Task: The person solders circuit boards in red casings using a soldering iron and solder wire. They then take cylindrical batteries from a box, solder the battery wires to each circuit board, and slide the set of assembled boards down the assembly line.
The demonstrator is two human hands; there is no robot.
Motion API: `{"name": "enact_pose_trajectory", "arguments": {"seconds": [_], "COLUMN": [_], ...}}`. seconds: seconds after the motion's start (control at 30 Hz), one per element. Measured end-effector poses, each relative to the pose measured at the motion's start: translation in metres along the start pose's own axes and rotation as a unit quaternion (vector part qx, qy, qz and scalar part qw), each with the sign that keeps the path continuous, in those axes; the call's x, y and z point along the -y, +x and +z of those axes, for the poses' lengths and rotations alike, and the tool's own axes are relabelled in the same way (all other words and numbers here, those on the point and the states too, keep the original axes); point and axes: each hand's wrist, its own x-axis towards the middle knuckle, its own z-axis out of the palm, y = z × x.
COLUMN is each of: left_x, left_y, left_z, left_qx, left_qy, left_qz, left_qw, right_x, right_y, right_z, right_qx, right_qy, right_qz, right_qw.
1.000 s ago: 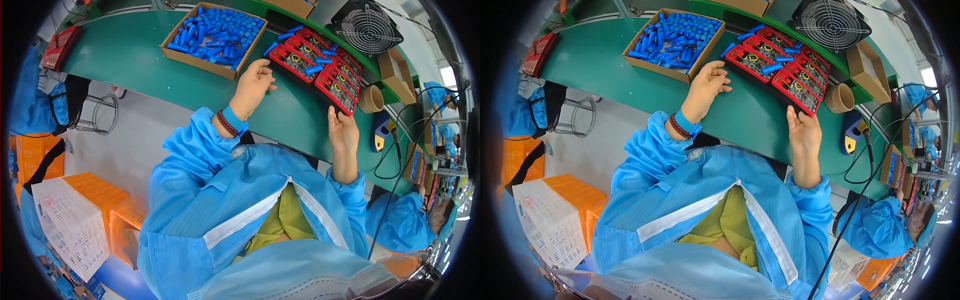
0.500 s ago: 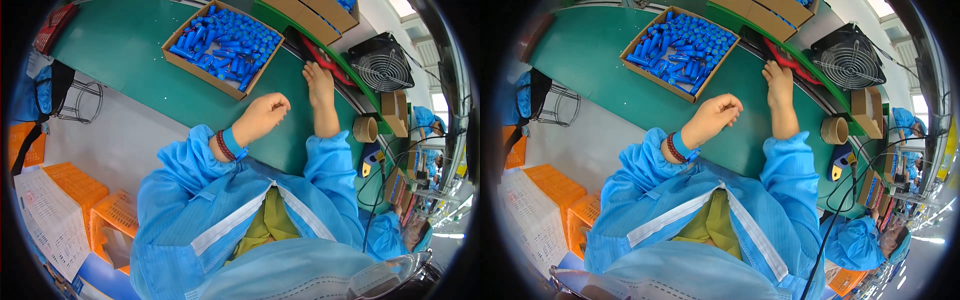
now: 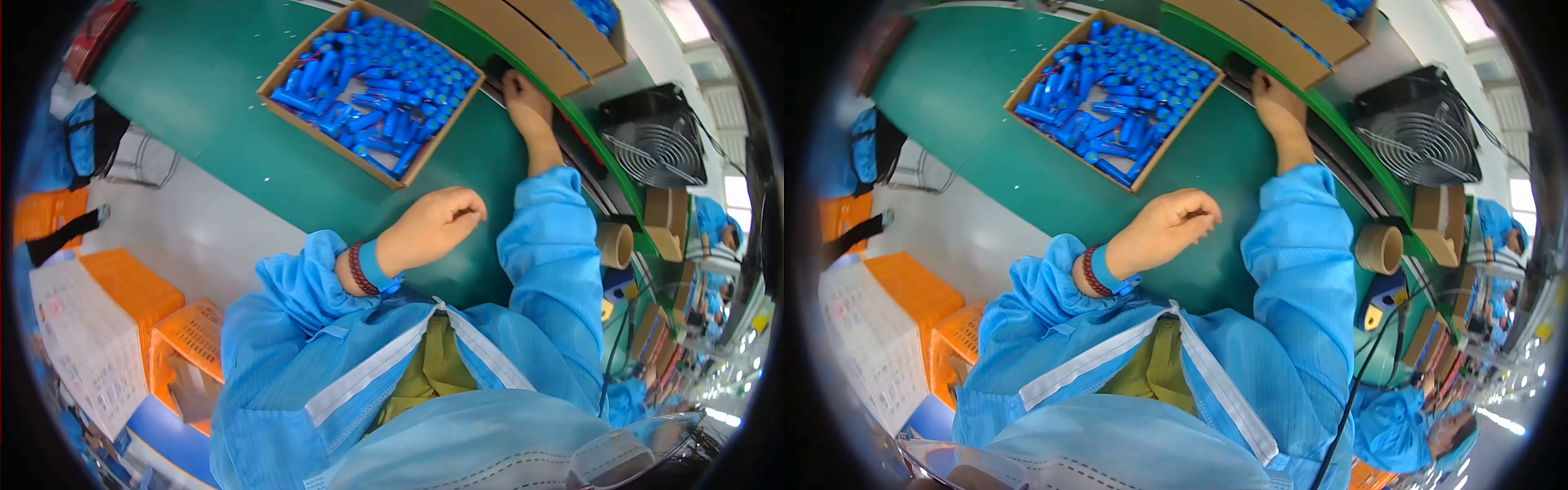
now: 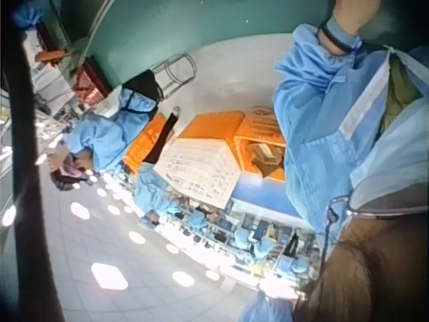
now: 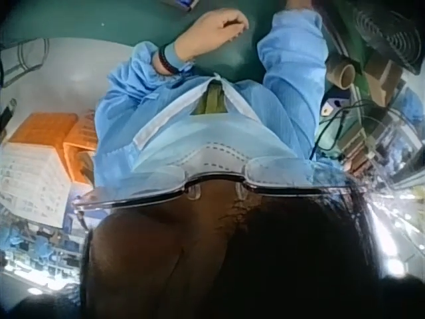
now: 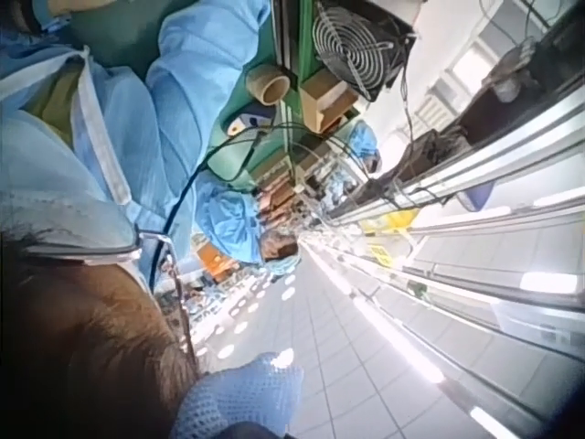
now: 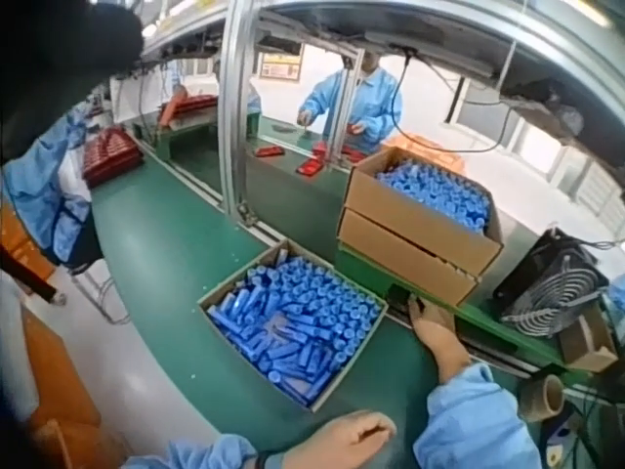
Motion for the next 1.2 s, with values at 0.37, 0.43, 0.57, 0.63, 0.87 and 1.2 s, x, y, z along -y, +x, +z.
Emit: {"name": "enact_pose_trajectory", "arguments": {"seconds": [0.37, 0.43, 0.57, 0.63, 0.87, 1.2], "left_x": [-0.003, 0.0, 0.001, 0.001, 0.002, 0.006], "left_y": [-0.008, -0.001, -0.001, 0.004, 0.007, 0.006], "left_z": [0.002, 0.005, -0.001, 0.003, 0.005, 0.006], "left_qx": [-0.048, -0.034, -0.048, -0.033, -0.04, -0.047], "left_qy": [-0.052, -0.06, -0.055, -0.052, -0.06, -0.069], "left_qz": [-0.045, -0.037, -0.037, -0.033, -0.04, -0.029], "left_qw": [0.996, 0.997, 0.997, 0.998, 0.997, 0.996], "right_x": [-0.043, -0.04, 0.039, 0.056, 0.047, 0.091], "right_y": [-0.007, -0.015, -0.035, -0.049, -0.077, -0.141], "right_z": [0.011, 0.006, 0.012, 0.006, 0.001, -0.035], "right_qx": [-0.068, -0.085, -0.03, -0.023, -0.11, -0.096], "right_qy": [0.003, 0.102, 0.32, 0.36, 0.311, 0.382], "right_qz": [0.063, 0.035, -0.082, -0.062, -0.016, 0.0], "right_qw": [0.996, 0.99, 0.944, 0.931, 0.944, 0.919]}}
